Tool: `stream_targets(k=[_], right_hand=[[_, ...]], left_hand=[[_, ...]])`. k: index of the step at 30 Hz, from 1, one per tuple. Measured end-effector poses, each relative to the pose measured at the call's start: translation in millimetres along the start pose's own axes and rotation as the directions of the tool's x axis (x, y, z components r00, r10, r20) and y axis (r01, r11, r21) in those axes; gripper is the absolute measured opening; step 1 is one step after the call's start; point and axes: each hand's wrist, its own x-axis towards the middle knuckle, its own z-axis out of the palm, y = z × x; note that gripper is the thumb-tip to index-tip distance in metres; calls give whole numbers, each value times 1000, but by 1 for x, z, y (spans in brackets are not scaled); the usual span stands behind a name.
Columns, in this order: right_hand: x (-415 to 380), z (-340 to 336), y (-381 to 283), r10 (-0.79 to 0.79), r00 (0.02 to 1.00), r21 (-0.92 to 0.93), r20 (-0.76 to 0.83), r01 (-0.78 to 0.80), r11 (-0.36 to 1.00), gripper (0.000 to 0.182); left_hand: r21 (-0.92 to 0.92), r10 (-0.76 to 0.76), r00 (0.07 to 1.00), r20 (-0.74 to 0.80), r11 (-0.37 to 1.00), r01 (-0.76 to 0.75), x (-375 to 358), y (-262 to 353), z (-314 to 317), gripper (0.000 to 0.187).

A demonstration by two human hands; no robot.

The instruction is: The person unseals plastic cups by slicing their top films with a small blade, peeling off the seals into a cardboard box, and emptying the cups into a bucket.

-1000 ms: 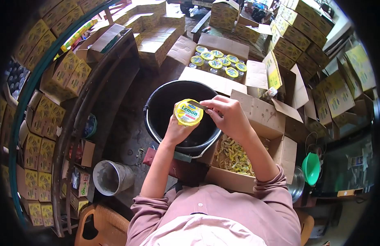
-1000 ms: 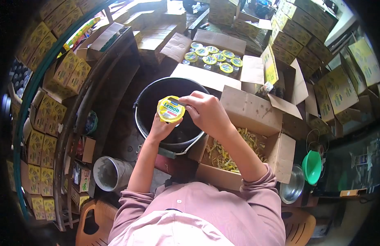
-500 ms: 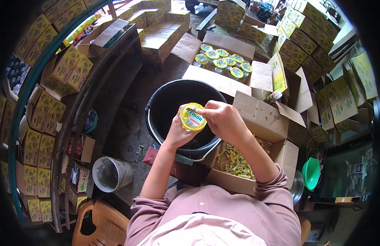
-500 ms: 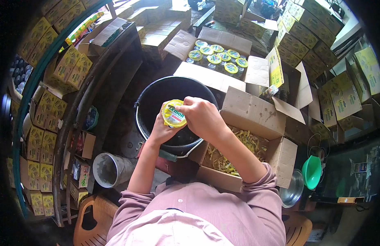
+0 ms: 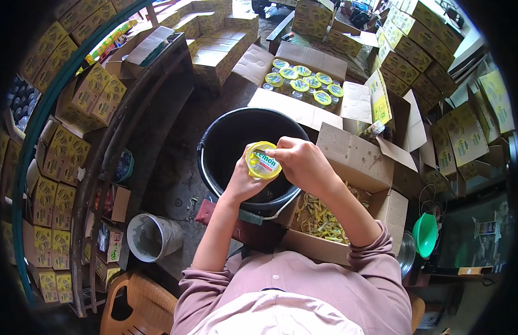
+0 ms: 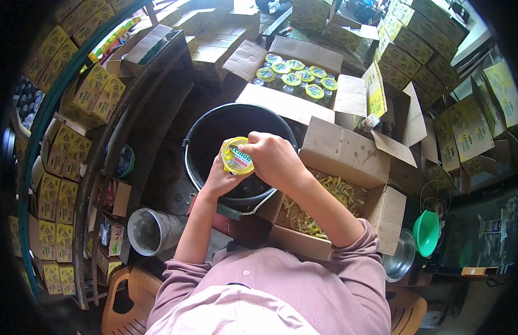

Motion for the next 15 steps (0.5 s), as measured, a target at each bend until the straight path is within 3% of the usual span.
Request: stream_targets(k=[8,15], right_hand=[[6,0,-3,8,995,-91,96,0,996,16],[2,5,0,-1,997,-48,77,4,999,23]], left_hand=[[-53,-17,1000,24,998,18,-1,-1,1,51],[-42,-16,999,-37,999,14,0,3,0,51]])
